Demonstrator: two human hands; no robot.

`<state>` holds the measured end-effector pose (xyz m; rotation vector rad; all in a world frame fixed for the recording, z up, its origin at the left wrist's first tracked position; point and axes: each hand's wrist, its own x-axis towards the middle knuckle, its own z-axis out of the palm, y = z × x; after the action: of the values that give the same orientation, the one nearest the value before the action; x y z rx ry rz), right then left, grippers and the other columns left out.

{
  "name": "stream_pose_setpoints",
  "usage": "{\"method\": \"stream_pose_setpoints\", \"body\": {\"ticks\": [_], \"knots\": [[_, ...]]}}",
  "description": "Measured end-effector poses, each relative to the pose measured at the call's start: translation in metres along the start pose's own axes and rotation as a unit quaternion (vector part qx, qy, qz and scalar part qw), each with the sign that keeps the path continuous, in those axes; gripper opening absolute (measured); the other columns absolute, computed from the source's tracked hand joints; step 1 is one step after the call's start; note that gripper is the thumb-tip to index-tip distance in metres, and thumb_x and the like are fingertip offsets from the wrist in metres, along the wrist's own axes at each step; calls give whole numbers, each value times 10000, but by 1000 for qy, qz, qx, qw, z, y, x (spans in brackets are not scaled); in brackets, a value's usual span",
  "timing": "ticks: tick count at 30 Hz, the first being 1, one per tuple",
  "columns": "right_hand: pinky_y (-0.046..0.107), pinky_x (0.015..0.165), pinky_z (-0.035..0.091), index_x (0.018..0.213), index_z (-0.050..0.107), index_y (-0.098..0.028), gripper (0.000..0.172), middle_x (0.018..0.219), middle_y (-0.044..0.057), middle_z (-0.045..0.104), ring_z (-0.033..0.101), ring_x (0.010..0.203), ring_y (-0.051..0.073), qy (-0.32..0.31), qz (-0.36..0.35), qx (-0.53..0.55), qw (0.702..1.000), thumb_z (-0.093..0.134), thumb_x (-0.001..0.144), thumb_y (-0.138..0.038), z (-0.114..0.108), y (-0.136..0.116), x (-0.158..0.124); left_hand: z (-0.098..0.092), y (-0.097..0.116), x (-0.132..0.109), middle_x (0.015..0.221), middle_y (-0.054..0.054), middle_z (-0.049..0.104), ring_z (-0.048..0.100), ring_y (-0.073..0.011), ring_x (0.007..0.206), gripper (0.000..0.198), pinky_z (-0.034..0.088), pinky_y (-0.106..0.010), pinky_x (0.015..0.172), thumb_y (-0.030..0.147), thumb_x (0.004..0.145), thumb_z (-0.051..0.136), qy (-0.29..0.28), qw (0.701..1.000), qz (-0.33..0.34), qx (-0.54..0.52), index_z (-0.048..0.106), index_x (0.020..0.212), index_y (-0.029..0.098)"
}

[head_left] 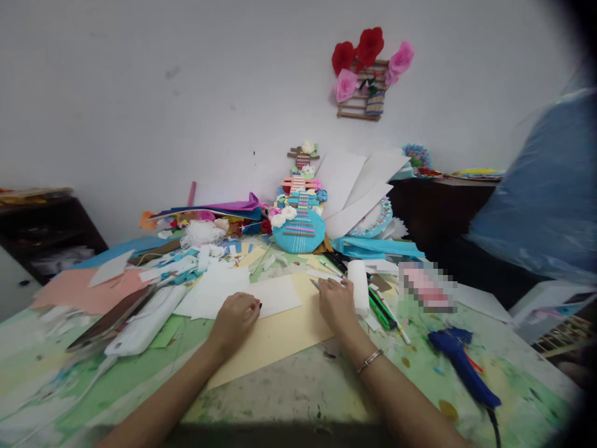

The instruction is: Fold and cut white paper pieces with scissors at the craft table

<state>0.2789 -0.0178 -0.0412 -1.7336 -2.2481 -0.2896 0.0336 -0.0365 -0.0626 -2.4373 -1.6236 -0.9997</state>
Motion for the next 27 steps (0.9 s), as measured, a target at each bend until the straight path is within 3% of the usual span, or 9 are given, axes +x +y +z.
{"method": "stream_pose_setpoints", "body": {"ticks": [4,8,13,15,17,20,22,24,27], "knots": [[426,801,277,1142,514,-119,354,923,142,655,453,1034,292,-13,63,0,998,436,802,-58,-2,12,2,4,10,23,818,-79,633,566,-215,740,192,399,-309,635,342,769,503,-114,992,-60,-6,574,827,174],[357,762,315,1127,530,-123,339,922,133,655,467,1007,268,-36,62,3,997,425,810,-71,-1,16,4,13,14,51,620,-34,560,473,-179,566,213,269,-257,506,381,636,613,-226,967,-106,-57,541,631,181],[303,746,355,1018,590,-135,331,944,110,641,542,893,219,-58,44,16,997,453,741,-17,2,17,4,23,10,72,490,29,513,434,-119,491,210,253,-223,478,304,549,668,-278,940,-91,-173,520,477,174],[301,731,372,991,601,-142,339,931,103,641,557,868,222,-61,38,29,997,457,720,0,4,17,4,25,10,74,487,46,487,428,-102,484,234,255,-208,468,348,609,642,-257,938,-99,-210,525,518,168],[310,758,383,1036,589,-133,375,963,115,634,556,896,229,-54,39,45,997,451,719,11,5,17,6,25,10,73,496,54,469,416,-83,463,256,249,-191,444,380,662,629,-186,908,-176,-333,531,586,157],[318,829,390,1192,506,-118,458,1109,141,584,521,1009,229,-20,38,89,995,470,744,-29,5,18,10,22,7,72,547,55,511,449,-62,447,271,308,-164,427,344,617,713,-59,772,-310,-552,553,701,143],[317,825,413,1228,483,-141,483,1155,125,563,524,998,213,25,32,207,977,508,747,-98,4,16,12,19,4,72,626,35,565,518,-69,498,283,404,-172,477,287,596,738,-21,718,-334,-610,563,766,144],[307,739,451,1204,508,-167,471,1108,99,584,557,858,184,38,44,388,920,544,734,-167,2,11,12,16,2,72,700,13,602,571,-78,566,256,471,-194,552,226,620,720,-4,699,-334,-632,568,811,149],[253,601,433,1152,557,-156,434,984,79,601,522,675,124,-34,49,606,793,585,732,-260,-5,3,8,13,4,72,747,1,628,604,-78,620,187,505,-195,604,140,661,676,22,668,-335,-664,572,816,152]]}}
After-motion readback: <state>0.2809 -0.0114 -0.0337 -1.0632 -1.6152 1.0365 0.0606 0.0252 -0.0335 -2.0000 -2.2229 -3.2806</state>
